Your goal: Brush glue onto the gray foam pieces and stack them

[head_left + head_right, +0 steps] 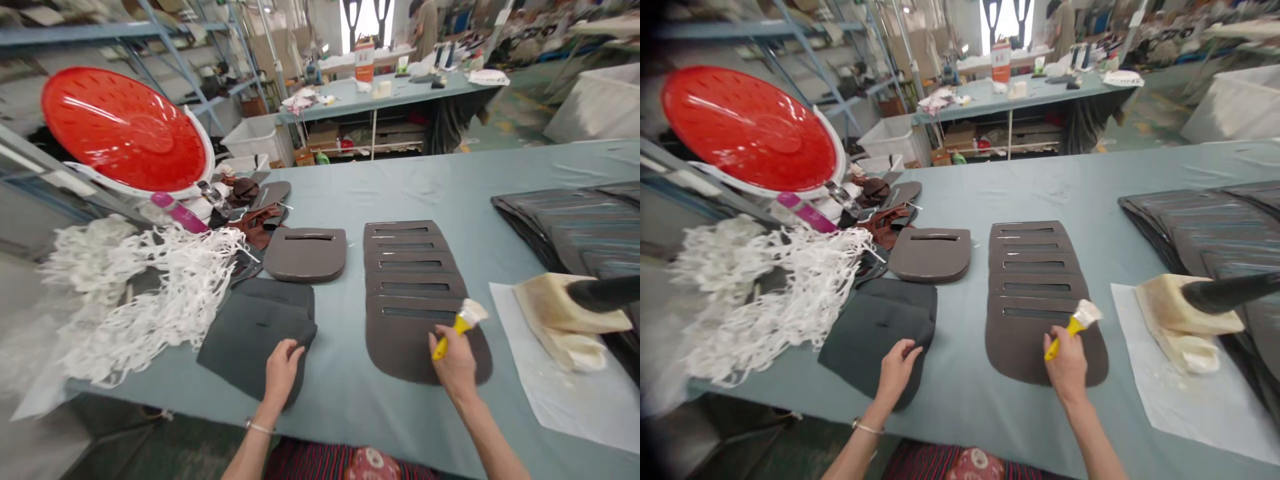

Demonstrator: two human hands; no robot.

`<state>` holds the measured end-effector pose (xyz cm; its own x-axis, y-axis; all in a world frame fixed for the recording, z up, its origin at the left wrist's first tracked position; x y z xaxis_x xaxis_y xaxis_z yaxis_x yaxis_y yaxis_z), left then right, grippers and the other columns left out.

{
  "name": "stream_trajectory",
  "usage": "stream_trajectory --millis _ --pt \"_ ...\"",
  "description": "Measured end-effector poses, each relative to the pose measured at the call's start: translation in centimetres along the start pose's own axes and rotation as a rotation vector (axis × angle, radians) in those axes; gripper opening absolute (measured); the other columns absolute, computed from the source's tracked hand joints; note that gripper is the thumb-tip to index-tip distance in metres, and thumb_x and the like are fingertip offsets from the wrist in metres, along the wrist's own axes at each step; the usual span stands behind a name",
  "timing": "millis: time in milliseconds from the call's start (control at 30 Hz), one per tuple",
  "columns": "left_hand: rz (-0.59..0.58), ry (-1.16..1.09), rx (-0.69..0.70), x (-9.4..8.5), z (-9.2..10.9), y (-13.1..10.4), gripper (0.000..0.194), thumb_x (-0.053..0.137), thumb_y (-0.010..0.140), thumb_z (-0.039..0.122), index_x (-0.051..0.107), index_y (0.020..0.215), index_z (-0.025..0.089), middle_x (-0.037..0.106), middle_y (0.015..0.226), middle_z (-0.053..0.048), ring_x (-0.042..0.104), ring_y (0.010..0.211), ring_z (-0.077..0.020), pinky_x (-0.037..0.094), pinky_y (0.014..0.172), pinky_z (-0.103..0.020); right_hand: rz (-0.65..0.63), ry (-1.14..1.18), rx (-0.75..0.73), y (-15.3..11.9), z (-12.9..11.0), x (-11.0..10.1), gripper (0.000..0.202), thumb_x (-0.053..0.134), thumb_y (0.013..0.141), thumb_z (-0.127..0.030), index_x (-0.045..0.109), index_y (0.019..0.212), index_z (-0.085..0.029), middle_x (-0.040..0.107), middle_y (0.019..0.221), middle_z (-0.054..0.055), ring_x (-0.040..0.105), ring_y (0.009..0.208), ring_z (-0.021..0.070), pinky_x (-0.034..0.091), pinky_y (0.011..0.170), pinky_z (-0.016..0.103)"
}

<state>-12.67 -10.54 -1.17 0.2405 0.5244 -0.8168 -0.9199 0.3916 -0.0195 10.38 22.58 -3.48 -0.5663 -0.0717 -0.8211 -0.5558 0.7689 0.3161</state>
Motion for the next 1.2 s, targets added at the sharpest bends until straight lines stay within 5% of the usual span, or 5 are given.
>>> stream_trajectory --millis 167,267,700,900,1200 --pt "-0.185 -0.378 -0.034 3.8 7.6 -0.4 0.033 0.055 0.078 0.049 0.060 0.089 0.018 0.065 0.081 -0.002 0.060 0.074 -0.0147 0.048 0.071 -0.026 -0.336 0.509 -0.188 -2.6 -11.1 1.5 0.025 0.057 0.083 -0.035 0.050 0.103 -0.022 0.057 0.097 0.007 0.054 0.088 0.0192 0.044 0.080 0.030" --pt "-0.328 -0.515 0.004 5.8 12.1 -1.6 0.039 0.049 0.083 0.047 0.057 0.106 0.017 0.067 0.091 -0.005 0.063 0.081 -0.0152 0.049 0.076 -0.028 -0.345 0.621 -0.139 -2.9 -12.8 0.3 0.016 0.055 0.083 -0.030 0.048 0.094 -0.022 0.055 0.087 0.003 0.054 0.078 0.0155 0.044 0.073 0.026" --pt "-0.410 0.321 0.866 12.1 11.9 -7.7 0.049 0.042 0.088 0.029 0.039 0.137 0.024 0.036 0.146 -0.009 0.027 0.137 -0.0265 0.033 0.106 -0.050 -0.140 0.127 0.163 -3.1 8.3 -5.9 0.022 0.042 0.079 -0.018 0.045 0.101 -0.019 0.055 0.101 0.009 0.057 0.093 0.0200 0.045 0.082 0.033" --pt "-0.440 0.345 0.937 12.3 12.8 -8.5 0.047 0.045 0.086 0.026 0.044 0.134 0.025 0.043 0.142 -0.008 0.038 0.131 -0.0266 0.038 0.102 -0.047 -0.152 0.004 0.156 -3.1 10.0 -5.0 0.020 0.039 0.082 -0.014 0.045 0.100 -0.020 0.048 0.128 0.013 0.048 0.118 0.0222 0.045 0.088 0.034" --pt "-0.534 0.161 0.834 11.1 12.9 -7.6 0.045 0.046 0.086 0.024 0.045 0.130 0.026 0.045 0.140 -0.006 0.039 0.129 -0.0260 0.037 0.103 -0.050 -0.106 -0.385 0.111 -2.2 9.0 -5.0 0.017 0.049 0.084 -0.025 0.052 0.099 -0.018 0.059 0.113 0.013 0.054 0.096 0.0263 0.044 0.071 0.035"
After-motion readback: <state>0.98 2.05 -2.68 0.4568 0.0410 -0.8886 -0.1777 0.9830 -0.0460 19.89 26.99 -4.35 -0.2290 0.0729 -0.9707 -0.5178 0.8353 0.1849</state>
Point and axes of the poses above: each hand's wrist, its own y-axis towards the middle knuckle, its own x-axis out of the palm, z = x × y, the point moved 2 cm from there along y, towards the middle knuckle
